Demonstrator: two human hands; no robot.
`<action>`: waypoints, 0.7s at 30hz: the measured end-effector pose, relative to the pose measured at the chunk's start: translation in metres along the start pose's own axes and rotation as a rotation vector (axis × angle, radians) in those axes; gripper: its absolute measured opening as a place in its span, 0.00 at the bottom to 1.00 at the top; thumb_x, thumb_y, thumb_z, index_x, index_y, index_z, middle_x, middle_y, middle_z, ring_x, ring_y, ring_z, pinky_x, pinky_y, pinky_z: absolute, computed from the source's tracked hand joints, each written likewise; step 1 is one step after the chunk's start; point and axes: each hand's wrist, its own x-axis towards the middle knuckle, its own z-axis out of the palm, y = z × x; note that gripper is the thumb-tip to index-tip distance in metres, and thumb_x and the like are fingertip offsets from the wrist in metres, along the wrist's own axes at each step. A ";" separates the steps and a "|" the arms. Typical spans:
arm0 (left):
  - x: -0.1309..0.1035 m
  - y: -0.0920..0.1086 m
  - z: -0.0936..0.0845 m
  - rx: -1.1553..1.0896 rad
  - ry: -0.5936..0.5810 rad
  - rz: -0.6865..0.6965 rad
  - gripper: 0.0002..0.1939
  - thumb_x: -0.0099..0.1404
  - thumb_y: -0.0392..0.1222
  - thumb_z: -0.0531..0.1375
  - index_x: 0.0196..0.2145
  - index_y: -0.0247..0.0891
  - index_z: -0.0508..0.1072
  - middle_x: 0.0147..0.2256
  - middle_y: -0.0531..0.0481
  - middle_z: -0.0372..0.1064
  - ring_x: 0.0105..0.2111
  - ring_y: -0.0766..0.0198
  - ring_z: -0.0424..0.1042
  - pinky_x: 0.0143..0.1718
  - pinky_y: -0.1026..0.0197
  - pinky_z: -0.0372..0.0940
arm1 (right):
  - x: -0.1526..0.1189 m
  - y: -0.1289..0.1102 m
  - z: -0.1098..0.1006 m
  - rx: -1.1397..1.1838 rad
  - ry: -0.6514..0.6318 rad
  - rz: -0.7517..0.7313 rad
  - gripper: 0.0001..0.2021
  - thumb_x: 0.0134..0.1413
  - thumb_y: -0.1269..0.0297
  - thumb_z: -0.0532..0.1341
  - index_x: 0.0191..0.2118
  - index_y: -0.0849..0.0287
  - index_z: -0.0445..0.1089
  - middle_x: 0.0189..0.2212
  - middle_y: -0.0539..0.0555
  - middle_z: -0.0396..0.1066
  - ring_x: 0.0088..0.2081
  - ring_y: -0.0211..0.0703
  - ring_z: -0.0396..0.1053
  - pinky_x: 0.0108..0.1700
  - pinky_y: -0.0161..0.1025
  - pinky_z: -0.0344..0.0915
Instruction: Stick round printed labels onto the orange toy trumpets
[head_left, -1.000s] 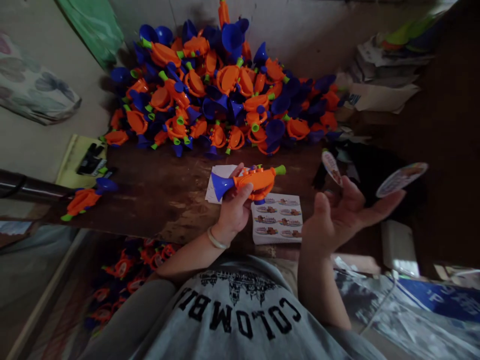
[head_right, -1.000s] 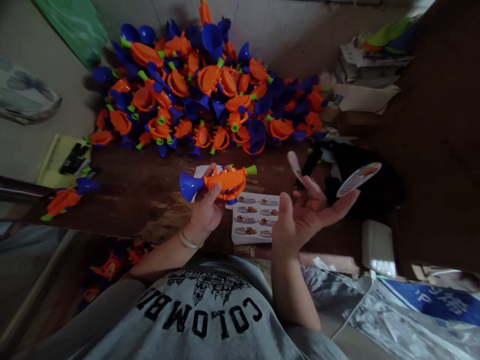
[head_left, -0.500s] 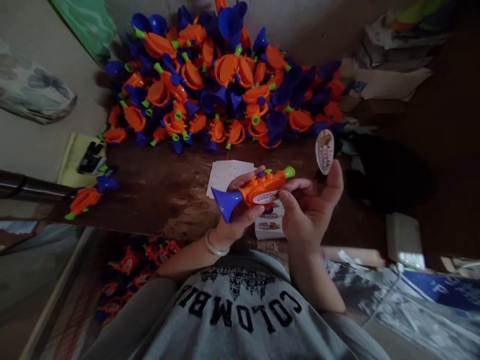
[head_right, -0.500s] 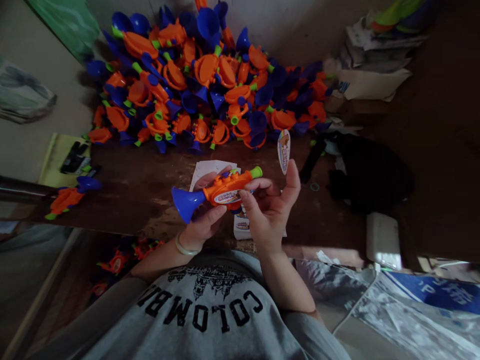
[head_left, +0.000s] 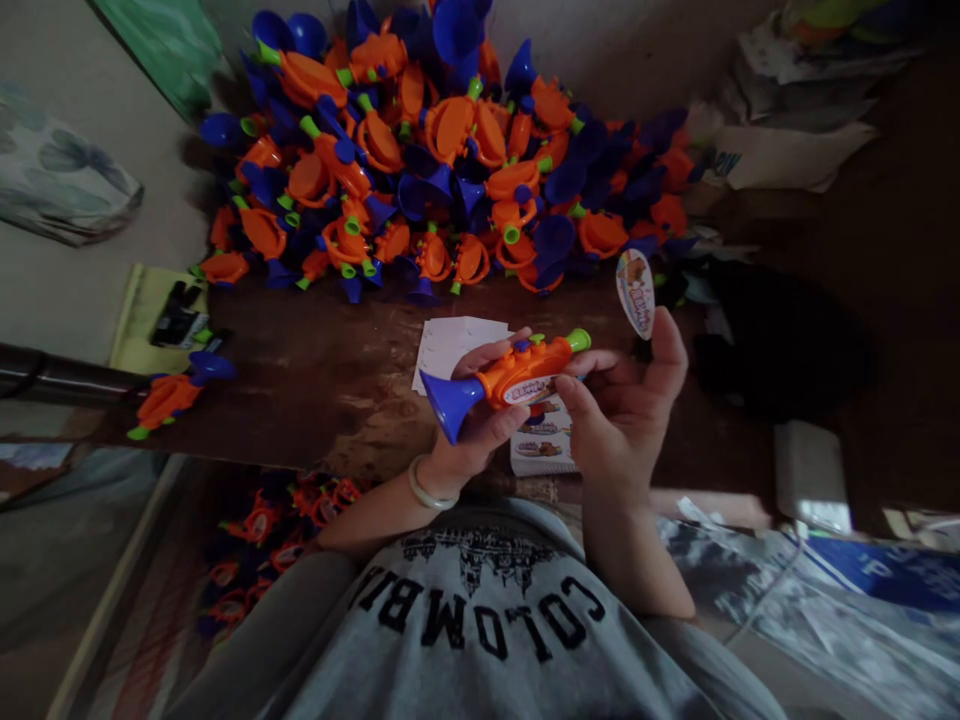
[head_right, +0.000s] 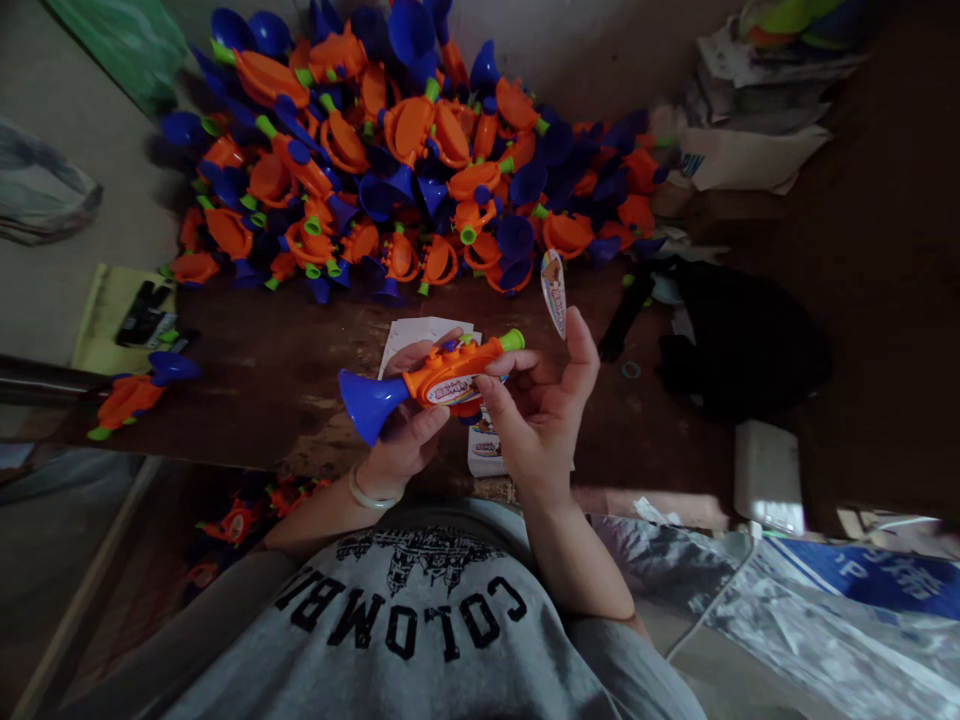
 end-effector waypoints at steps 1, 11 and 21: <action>0.000 0.000 0.000 -0.003 0.012 -0.009 0.28 0.68 0.47 0.71 0.62 0.56 0.68 0.72 0.49 0.63 0.72 0.47 0.64 0.76 0.40 0.60 | 0.000 0.001 0.000 -0.004 -0.001 -0.003 0.43 0.58 0.65 0.72 0.73 0.33 0.54 0.37 0.45 0.73 0.34 0.38 0.72 0.37 0.34 0.77; 0.002 0.001 0.003 0.090 0.094 -0.020 0.21 0.71 0.52 0.67 0.58 0.52 0.69 0.68 0.48 0.68 0.70 0.48 0.67 0.74 0.38 0.63 | 0.000 -0.002 0.005 -0.066 -0.023 -0.019 0.41 0.61 0.64 0.70 0.73 0.32 0.53 0.37 0.46 0.72 0.31 0.39 0.72 0.32 0.36 0.78; -0.003 -0.002 0.001 0.167 0.106 0.012 0.22 0.72 0.54 0.65 0.60 0.55 0.65 0.72 0.49 0.62 0.72 0.47 0.64 0.74 0.37 0.62 | 0.001 -0.007 0.013 -0.161 -0.006 -0.142 0.42 0.61 0.70 0.69 0.73 0.33 0.51 0.37 0.45 0.75 0.35 0.41 0.77 0.34 0.37 0.80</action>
